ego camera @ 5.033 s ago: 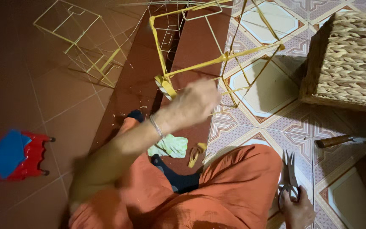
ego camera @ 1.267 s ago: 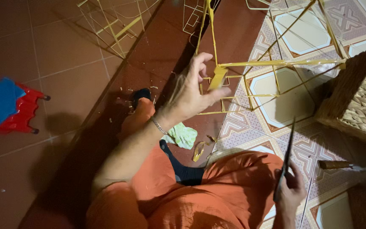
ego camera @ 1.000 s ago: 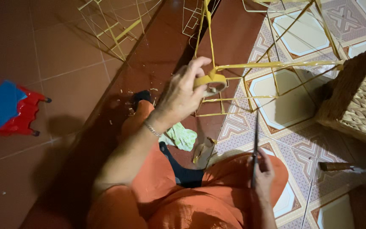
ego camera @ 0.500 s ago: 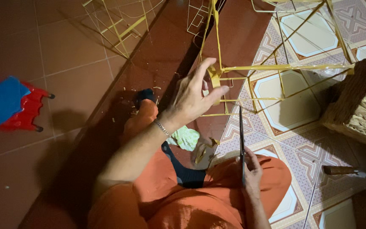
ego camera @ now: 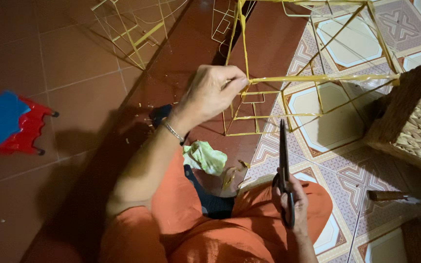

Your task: The person sits on the floor and wraps yellow tape around the edges of a yellow wire frame. They use scissors to cut the tape and continue wrapping different sections of the frame.

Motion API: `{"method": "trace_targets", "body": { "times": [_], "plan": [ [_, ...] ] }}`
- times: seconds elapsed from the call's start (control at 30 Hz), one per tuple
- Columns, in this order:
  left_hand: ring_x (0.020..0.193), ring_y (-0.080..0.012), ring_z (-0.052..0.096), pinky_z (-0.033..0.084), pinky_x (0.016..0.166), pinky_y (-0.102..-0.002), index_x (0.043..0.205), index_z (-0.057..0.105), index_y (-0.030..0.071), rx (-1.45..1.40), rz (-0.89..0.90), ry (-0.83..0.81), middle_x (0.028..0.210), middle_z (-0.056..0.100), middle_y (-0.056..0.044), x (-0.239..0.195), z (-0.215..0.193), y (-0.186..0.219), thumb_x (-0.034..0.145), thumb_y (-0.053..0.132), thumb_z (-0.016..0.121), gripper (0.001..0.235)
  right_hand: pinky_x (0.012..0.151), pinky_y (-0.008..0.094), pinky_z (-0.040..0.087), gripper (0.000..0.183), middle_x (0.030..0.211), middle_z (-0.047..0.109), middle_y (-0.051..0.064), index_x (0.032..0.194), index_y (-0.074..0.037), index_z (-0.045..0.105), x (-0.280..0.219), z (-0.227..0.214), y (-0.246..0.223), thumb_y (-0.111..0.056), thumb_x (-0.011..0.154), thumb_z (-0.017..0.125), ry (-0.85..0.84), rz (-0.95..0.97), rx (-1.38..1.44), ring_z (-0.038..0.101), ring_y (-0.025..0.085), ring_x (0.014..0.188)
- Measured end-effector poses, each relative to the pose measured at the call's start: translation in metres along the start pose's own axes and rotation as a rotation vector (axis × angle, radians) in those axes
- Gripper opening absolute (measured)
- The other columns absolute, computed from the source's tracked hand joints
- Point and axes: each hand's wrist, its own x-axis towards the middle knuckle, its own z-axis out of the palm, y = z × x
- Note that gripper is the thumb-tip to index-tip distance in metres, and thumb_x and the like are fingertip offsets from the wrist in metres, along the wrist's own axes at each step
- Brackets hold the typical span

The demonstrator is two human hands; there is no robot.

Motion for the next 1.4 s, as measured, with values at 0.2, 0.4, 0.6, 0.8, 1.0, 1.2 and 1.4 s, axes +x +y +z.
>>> {"method": "trace_targets", "body": {
  "times": [0.2,0.4,0.6,0.8,1.0,1.2,1.4],
  "plan": [
    [0.067,-0.0062,0.056,0.045,0.056,-0.027,0.093,0.076,0.003,-0.315,-0.093,-0.205,0.076,0.069,-0.001,0.018,0.004,-0.044,0.102,0.017,0.072,0.017,0.055,0.021,0.032,0.085,0.089,0.055,-0.001,0.149,0.003,0.049,-0.006,-0.003,0.009,-0.048,0.088,0.08,-0.013,0.0,0.056,0.045,0.005,0.066],
    [0.063,0.0023,0.058,0.047,0.054,-0.018,0.111,0.067,0.005,-0.604,-0.326,-0.255,0.076,0.067,0.005,0.008,0.002,-0.055,0.1,0.017,0.07,0.016,0.054,0.021,0.031,0.085,0.086,0.053,-0.001,0.149,0.003,0.047,-0.01,-0.002,0.0,-0.047,0.089,0.08,-0.038,-0.007,0.08,0.045,0.005,0.064],
    [0.058,-0.0004,0.051,0.039,0.049,-0.019,0.118,0.066,0.003,-0.784,-0.352,-0.308,0.076,0.062,0.003,-0.001,-0.014,-0.052,0.104,0.014,0.067,0.018,0.051,0.021,0.03,0.084,0.081,0.052,-0.001,0.149,0.003,0.047,-0.011,0.004,-0.012,-0.047,0.089,0.079,-0.044,0.03,0.091,0.043,0.005,0.061],
    [0.052,-0.002,0.053,0.039,0.043,-0.02,0.12,0.068,0.002,-0.717,-0.39,-0.308,0.072,0.065,0.0,0.003,-0.011,-0.046,0.103,0.016,0.07,0.022,0.057,0.022,0.032,0.082,0.085,0.051,-0.001,0.149,0.003,0.047,-0.009,0.012,-0.022,-0.05,0.093,0.076,-0.09,-0.023,0.02,0.044,0.006,0.067],
    [0.046,-0.0013,0.048,0.036,0.038,-0.02,0.115,0.066,0.003,-0.681,-0.414,-0.277,0.066,0.063,0.0,0.002,-0.01,-0.039,0.099,0.016,0.072,0.021,0.057,0.022,0.033,0.103,0.08,0.051,-0.001,0.149,0.004,0.044,0.025,0.04,-0.04,-0.082,0.092,0.045,-0.214,-0.063,-0.137,0.043,0.006,0.066],
    [0.049,-0.0007,0.048,0.038,0.043,-0.02,0.108,0.064,0.004,-0.731,-0.295,-0.218,0.066,0.063,0.0,-0.007,0.0,-0.045,0.101,0.013,0.069,0.012,0.053,0.021,0.032,0.118,0.076,0.049,-0.001,0.148,0.008,0.044,0.046,0.069,-0.068,-0.091,0.083,0.041,-0.288,-0.065,-0.211,0.041,0.005,0.06],
    [0.068,0.002,0.055,0.045,0.056,-0.017,0.104,0.066,0.004,-0.721,-0.227,-0.117,0.081,0.063,0.006,-0.011,0.006,-0.052,0.101,0.008,0.07,0.007,0.048,0.02,0.03,0.122,0.07,0.05,-0.002,0.146,0.008,0.048,0.062,0.079,-0.084,-0.093,0.078,0.039,-0.251,-0.048,-0.312,0.04,0.003,0.055]
  ]
}}
